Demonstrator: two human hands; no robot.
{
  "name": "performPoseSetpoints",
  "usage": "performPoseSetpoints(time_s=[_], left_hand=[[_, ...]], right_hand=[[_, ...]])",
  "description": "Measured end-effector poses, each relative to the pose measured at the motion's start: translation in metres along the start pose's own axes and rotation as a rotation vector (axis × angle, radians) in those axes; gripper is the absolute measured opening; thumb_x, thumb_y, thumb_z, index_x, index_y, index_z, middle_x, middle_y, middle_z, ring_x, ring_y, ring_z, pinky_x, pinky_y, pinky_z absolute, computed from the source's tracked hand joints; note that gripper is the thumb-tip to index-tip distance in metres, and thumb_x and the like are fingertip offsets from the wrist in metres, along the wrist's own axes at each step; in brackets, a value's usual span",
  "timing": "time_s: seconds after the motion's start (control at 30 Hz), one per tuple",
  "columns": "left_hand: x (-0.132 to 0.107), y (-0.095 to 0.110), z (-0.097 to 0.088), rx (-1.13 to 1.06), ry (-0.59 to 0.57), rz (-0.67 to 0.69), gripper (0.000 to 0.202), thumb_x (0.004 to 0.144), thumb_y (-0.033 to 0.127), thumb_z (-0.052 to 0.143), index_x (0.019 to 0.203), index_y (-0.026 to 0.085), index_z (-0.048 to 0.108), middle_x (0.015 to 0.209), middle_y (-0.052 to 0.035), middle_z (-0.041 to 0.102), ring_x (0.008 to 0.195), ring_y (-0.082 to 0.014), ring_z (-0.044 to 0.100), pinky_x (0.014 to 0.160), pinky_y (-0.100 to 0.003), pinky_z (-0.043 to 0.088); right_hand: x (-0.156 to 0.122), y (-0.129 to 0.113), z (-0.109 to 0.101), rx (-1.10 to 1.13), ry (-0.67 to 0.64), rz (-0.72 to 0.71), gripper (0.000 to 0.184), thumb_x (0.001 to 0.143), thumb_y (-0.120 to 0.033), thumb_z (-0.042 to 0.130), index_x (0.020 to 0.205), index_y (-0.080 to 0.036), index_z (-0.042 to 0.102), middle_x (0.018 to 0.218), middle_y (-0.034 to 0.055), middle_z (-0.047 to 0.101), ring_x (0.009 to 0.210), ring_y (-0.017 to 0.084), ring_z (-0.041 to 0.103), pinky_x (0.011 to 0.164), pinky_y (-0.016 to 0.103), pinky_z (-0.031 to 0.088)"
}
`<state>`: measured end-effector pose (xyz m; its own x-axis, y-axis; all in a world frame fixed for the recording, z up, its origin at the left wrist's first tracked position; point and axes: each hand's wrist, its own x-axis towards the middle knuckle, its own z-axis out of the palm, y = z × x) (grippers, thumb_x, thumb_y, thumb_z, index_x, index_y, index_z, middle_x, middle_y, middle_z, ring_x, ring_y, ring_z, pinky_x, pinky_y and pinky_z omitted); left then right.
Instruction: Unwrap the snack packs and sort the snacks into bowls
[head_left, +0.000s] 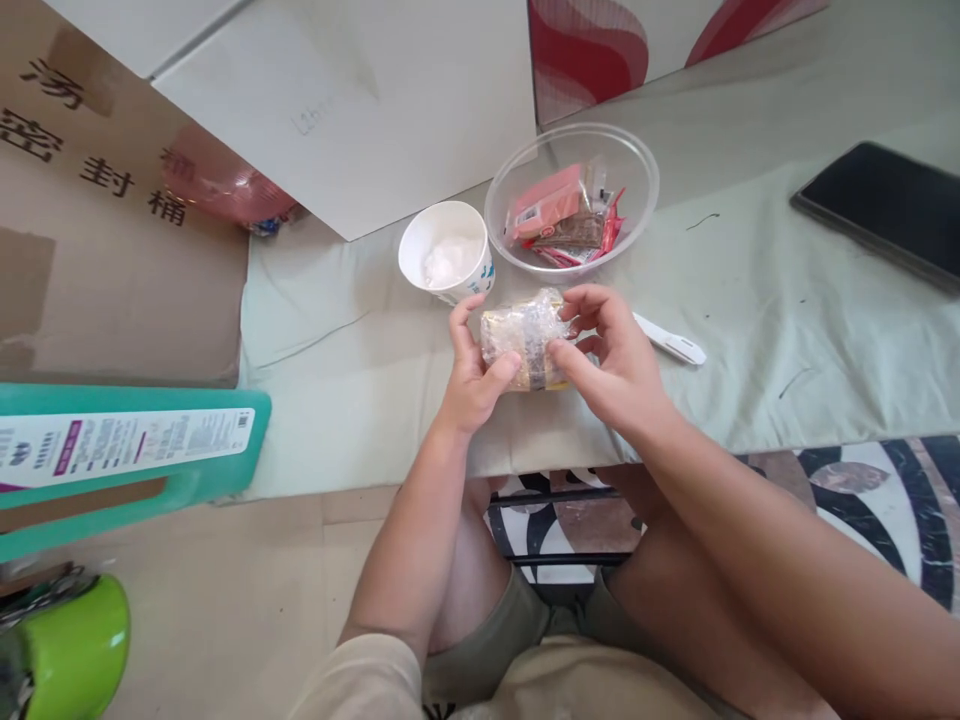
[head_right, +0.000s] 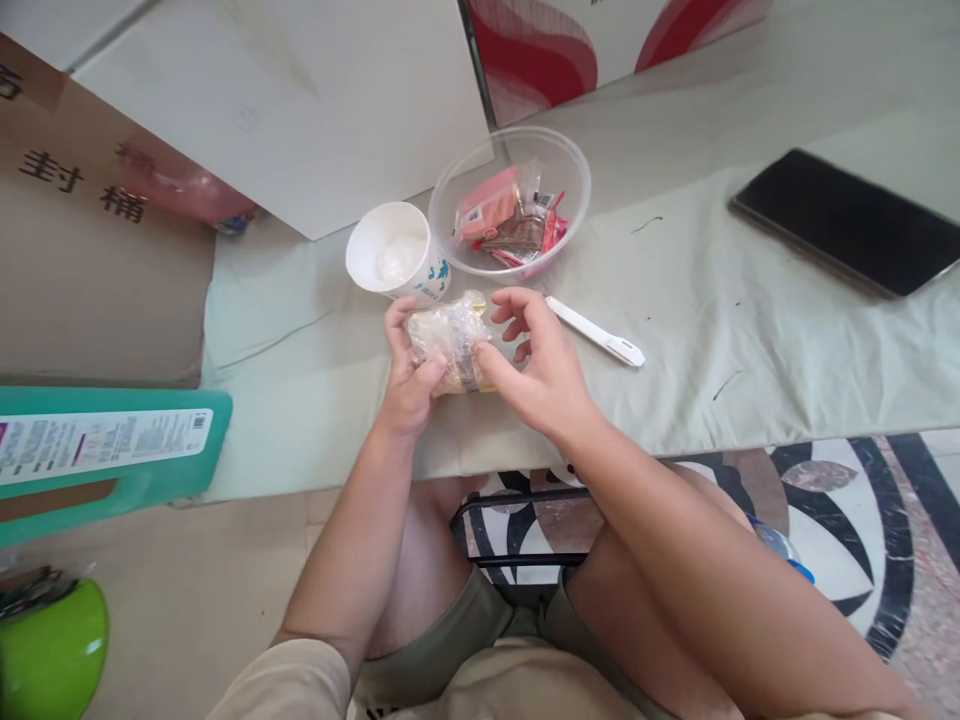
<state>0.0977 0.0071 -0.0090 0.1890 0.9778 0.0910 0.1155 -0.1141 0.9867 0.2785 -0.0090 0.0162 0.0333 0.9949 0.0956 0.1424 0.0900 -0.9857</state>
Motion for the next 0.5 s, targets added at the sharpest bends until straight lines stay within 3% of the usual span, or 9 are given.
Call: performPoseSetpoints(time_s=[0.13, 0.27, 0.37, 0.5], left_hand=[[-0.006, 0.005, -0.006, 0.003, -0.089, -0.039, 0.067, 0.081, 0.07, 0.071, 0.129, 0.032, 0.042, 0.109, -0.0036, 0.063, 0.094, -0.0208, 0.067, 0.083, -0.036, 0.057], [-0.015, 0.013, -0.012, 0.049, -0.187, -0.085, 0.067, 0.078, 0.064, 0.076, 0.13, 0.027, 0.053, 0.121, -0.009, 0.063, 0.102, -0.0243, 0.067, 0.088, -0.037, 0.058], [-0.023, 0.015, -0.017, 0.069, -0.164, -0.087, 0.077, 0.075, 0.059, 0.08, 0.139, 0.029, 0.049, 0.124, -0.0092, 0.062, 0.098, -0.023, 0.068, 0.085, -0.037, 0.059], [-0.028, 0.011, -0.023, 0.057, -0.083, -0.051, 0.081, 0.072, 0.058, 0.084, 0.139, 0.031, 0.046, 0.118, -0.0067, 0.064, 0.097, -0.0228, 0.07, 0.082, -0.035, 0.06]], right_hand=[[-0.004, 0.002, 0.002, -0.052, -0.039, -0.095, 0.05, 0.079, -0.038, 0.066, 0.125, -0.026, 0.051, 0.128, 0.0089, 0.062, 0.111, 0.023, 0.061, 0.087, 0.038, 0.054], [-0.005, 0.002, 0.004, -0.059, -0.13, -0.082, 0.053, 0.077, -0.039, 0.069, 0.125, -0.023, 0.053, 0.13, 0.0109, 0.064, 0.113, 0.025, 0.064, 0.094, 0.043, 0.054], [-0.005, -0.001, 0.011, -0.057, -0.169, -0.083, 0.04, 0.079, -0.038, 0.068, 0.114, -0.022, 0.058, 0.117, 0.01, 0.07, 0.108, 0.025, 0.067, 0.097, 0.043, 0.054], [-0.005, -0.002, 0.022, -0.056, -0.089, -0.037, 0.026, 0.082, -0.039, 0.065, 0.102, -0.023, 0.059, 0.105, 0.0074, 0.072, 0.097, 0.022, 0.068, 0.09, 0.04, 0.055]])
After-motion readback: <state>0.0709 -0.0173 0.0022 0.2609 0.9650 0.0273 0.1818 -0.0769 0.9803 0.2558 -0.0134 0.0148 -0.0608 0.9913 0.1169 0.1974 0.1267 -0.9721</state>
